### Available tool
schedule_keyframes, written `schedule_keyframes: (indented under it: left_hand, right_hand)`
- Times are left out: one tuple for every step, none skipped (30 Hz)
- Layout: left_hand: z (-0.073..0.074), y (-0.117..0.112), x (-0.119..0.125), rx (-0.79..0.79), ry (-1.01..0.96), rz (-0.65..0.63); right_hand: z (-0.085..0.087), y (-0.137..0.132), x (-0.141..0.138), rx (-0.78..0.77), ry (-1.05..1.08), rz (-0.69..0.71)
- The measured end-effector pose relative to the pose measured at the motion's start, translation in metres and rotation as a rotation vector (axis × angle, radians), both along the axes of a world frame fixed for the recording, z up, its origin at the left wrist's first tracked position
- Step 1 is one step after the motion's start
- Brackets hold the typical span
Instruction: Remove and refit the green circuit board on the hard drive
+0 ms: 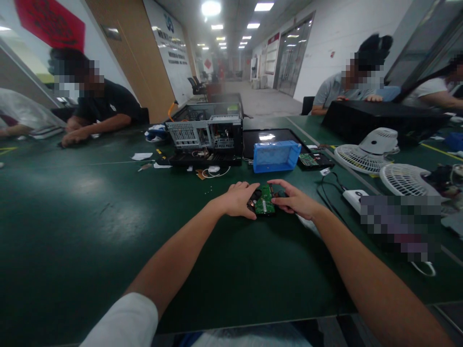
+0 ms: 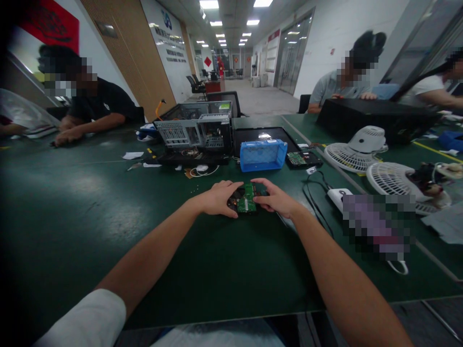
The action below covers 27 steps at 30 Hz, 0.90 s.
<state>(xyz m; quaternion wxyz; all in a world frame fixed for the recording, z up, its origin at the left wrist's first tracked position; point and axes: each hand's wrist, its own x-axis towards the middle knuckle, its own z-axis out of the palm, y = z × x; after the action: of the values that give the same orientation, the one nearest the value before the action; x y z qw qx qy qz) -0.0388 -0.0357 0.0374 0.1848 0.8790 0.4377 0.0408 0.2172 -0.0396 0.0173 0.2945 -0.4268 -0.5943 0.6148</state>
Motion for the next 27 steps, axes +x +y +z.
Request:
schedule_keyframes:
  left_hand:
    - [0.0,0.0,0.0,0.006,-0.003,0.005]
    - [0.0,0.0,0.0,0.01,-0.008,0.009]
    - [0.0,0.001,0.0,0.014,-0.013,0.012]
    - [-0.001,0.001,0.001,0.016,-0.019,0.014]
    - [-0.001,0.001,0.001,0.019,-0.026,0.015]
    - [-0.002,0.002,0.001,0.023,-0.031,0.015]
    - [-0.003,0.002,0.001,0.027,-0.034,0.015]
    - [-0.004,0.003,0.002,0.03,-0.037,0.019]
    - [-0.004,0.003,0.002,0.032,-0.038,0.025]
    - [-0.005,0.003,0.002,0.033,-0.038,0.031]
    - [-0.005,0.004,0.002,0.036,-0.039,0.038]
    - [-0.005,0.004,0.002,0.038,-0.038,0.043]
    - [-0.006,0.004,0.003,0.04,-0.037,0.046]
    - [-0.006,0.004,0.003,0.043,-0.032,0.048]
    - [-0.006,0.004,0.003,0.048,-0.023,0.049]
    - [-0.006,0.004,0.004,0.054,-0.009,0.053]
    - [-0.007,0.004,0.005,0.061,0.007,0.057]
    - [-0.007,0.003,0.005,0.069,0.024,0.06]
    - [-0.007,0.003,0.006,0.078,0.038,0.061]
    - [-0.007,0.002,0.006,0.087,0.048,0.06]
    - [-0.007,0.002,0.007,0.093,0.053,0.058]
    - [-0.007,0.002,0.007,0.097,0.056,0.054]
    - [-0.007,0.001,0.007,0.099,0.057,0.052]
    - [-0.007,0.001,0.007,0.1,0.058,0.051]
    - [-0.007,0.0,0.007,0.102,0.058,0.049]
    - [-0.007,0.0,0.008,0.105,0.057,0.045]
    - [-0.007,0.0,0.008,0.111,0.055,0.042]
  right_hand:
    - [0.0,0.0,0.001,0.005,-0.003,-0.002]
    - [-0.001,0.001,0.001,0.01,-0.005,-0.005]
    - [-0.001,0.001,0.002,0.014,-0.005,-0.007]
    - [-0.002,0.002,0.002,0.016,-0.006,-0.008]
    - [-0.002,0.002,0.003,0.018,-0.008,-0.008]
    - [-0.002,0.002,0.003,0.02,-0.009,-0.009]
    - [-0.003,0.003,0.003,0.022,-0.01,-0.013]
    - [-0.003,0.003,0.002,0.026,-0.012,-0.019]
    - [-0.004,0.003,0.002,0.03,-0.013,-0.028]
    - [-0.005,0.003,0.001,0.035,-0.012,-0.037]
    - [-0.005,0.003,0.001,0.04,-0.01,-0.047]
    - [-0.006,0.004,0.0,0.044,-0.007,-0.055]
    - [-0.006,0.004,0.0,0.047,-0.005,-0.064]
    - [-0.007,0.005,0.0,0.049,-0.004,-0.072]
    - [-0.008,0.006,-0.001,0.05,-0.008,-0.081]
    - [-0.009,0.006,-0.001,0.05,-0.016,-0.09]
    - [-0.011,0.007,-0.001,0.048,-0.028,-0.098]
    - [-0.012,0.008,-0.002,0.048,-0.042,-0.108]
    - [-0.013,0.009,-0.002,0.048,-0.053,-0.113]
    - [-0.014,0.009,-0.003,0.046,-0.061,-0.117]
    - [-0.015,0.009,-0.003,0.044,-0.067,-0.121]
    - [-0.016,0.01,-0.003,0.039,-0.07,-0.125]
    - [-0.017,0.01,-0.004,0.034,-0.073,-0.129]
    - [-0.017,0.01,-0.004,0.029,-0.076,-0.134]
    - [-0.018,0.01,-0.005,0.024,-0.078,-0.138]
    - [-0.018,0.009,-0.005,0.022,-0.08,-0.144]
    - [-0.019,0.009,-0.005,0.021,-0.08,-0.151]
